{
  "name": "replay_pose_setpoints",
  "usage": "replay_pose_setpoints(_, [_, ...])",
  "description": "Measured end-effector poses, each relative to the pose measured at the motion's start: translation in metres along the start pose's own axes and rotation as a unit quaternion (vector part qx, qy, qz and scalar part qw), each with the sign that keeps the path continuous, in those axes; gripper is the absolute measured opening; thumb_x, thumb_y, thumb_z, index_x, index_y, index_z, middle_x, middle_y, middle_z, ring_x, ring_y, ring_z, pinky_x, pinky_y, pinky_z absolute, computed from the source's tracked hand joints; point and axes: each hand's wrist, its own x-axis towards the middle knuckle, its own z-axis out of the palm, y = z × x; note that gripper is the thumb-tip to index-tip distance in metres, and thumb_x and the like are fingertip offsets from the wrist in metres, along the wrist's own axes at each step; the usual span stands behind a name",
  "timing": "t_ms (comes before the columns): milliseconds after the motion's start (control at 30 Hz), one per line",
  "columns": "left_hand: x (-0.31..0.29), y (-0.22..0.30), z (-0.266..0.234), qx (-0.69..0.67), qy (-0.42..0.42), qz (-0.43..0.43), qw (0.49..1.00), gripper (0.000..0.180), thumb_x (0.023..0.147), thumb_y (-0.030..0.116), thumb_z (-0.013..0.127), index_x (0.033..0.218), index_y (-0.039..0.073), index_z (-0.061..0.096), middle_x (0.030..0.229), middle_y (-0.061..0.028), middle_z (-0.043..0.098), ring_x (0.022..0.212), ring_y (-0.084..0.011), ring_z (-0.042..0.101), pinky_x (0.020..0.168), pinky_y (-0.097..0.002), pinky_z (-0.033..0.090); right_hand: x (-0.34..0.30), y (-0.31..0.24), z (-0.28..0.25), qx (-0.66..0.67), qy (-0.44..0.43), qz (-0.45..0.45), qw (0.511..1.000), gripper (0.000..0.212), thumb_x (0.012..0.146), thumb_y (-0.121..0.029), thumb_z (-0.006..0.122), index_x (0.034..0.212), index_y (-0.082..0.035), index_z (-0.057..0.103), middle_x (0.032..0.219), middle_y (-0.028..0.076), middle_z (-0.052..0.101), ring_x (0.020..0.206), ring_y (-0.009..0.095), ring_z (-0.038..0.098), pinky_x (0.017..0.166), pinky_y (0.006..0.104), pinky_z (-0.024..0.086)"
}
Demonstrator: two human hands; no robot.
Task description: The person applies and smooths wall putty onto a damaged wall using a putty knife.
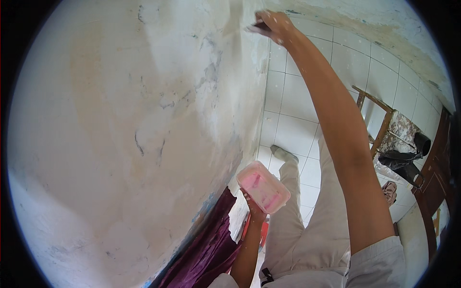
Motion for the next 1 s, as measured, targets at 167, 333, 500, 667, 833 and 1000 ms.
replay_pose_setpoints(167, [-0.012, 0.016, 0.030, -0.011, -0.038, 0.023, 0.999, 0.087, 0.087, 0.079, 0.041, 0.150, 0.019, 0.034, 0.148, -0.0051, 0.040, 0.136, -0.0318, 0.037, 0.110, -0.0558, 0.036, -0.096, 0.035, 0.035, 0.076, -0.098, 0.202, 0.972, 0.025, 0.085, -0.016, 0.070, 0.089, 0.008, 0.064, 0.076, 0.015, 0.068, 0.062, 0.022, 0.067, 0.054, 0.0298, 0.052])
replay_pose_setpoints(333, [-0.022, 0.020, 0.048, -0.019, -0.042, 0.029, 0.999, 0.086, 0.089, 0.077, 0.041, 0.150, 0.017, 0.032, 0.147, -0.0080, 0.041, 0.135, -0.0325, 0.040, 0.110, -0.0561, 0.037, -0.114, 0.015, 0.108, 0.390, -0.041, 0.396, 0.830, 0.022, 0.094, -0.017, 0.064, 0.103, 0.002, 0.066, 0.100, 0.013, 0.071, 0.077, 0.021, 0.071, 0.060, 0.0295, 0.055])
replay_pose_setpoints(500, [-0.021, 0.015, 0.056, -0.023, -0.034, 0.037, 0.998, 0.085, 0.089, 0.076, 0.041, 0.149, 0.017, 0.033, 0.146, -0.0075, 0.042, 0.135, -0.0319, 0.041, 0.110, -0.0558, 0.037, -0.010, -0.018, 0.039, 0.446, -0.010, 0.187, 0.875, 0.020, 0.101, -0.014, 0.049, 0.101, 0.002, 0.061, 0.097, 0.016, 0.066, 0.095, 0.029, 0.068, 0.085, 0.0350, 0.062])
replay_pose_setpoints(667, [-0.016, 0.005, 0.058, -0.002, -0.032, 0.044, 0.998, 0.089, 0.086, 0.082, 0.037, 0.151, 0.020, 0.032, 0.149, -0.0054, 0.038, 0.138, -0.0334, 0.035, 0.111, -0.0611, 0.032, -0.009, -0.018, -0.027, 0.427, 0.006, 0.132, 0.894, 0.023, 0.095, -0.016, 0.063, 0.097, 0.007, 0.060, 0.098, 0.012, 0.065, 0.089, 0.022, 0.063, 0.088, 0.0369, 0.058])
replay_pose_setpoints(833, [-0.011, -0.001, 0.051, -0.022, -0.045, 0.049, 0.998, 0.086, 0.087, 0.078, 0.042, 0.149, 0.020, 0.035, 0.148, -0.0056, 0.040, 0.137, -0.0321, 0.037, 0.110, -0.0574, 0.035, -0.135, 0.013, -0.007, 0.273, -0.082, 0.194, 0.939, 0.038, 0.093, -0.019, 0.067, 0.123, 0.004, 0.061, 0.110, 0.012, 0.069, 0.091, 0.020, 0.068, 0.085, 0.0356, 0.056])
replay_pose_setpoints(1000, [-0.008, -0.008, 0.040, -0.051, -0.027, 0.047, 0.997, 0.087, 0.086, 0.079, 0.042, 0.149, 0.019, 0.035, 0.146, -0.0064, 0.042, 0.135, -0.0322, 0.039, 0.109, -0.0577, 0.036, -0.190, 0.015, 0.025, 0.366, -0.156, 0.210, 0.893, 0.042, 0.091, -0.011, 0.067, 0.129, 0.005, 0.056, 0.115, 0.013, 0.068, 0.101, 0.020, 0.067, 0.088, 0.0319, 0.054])
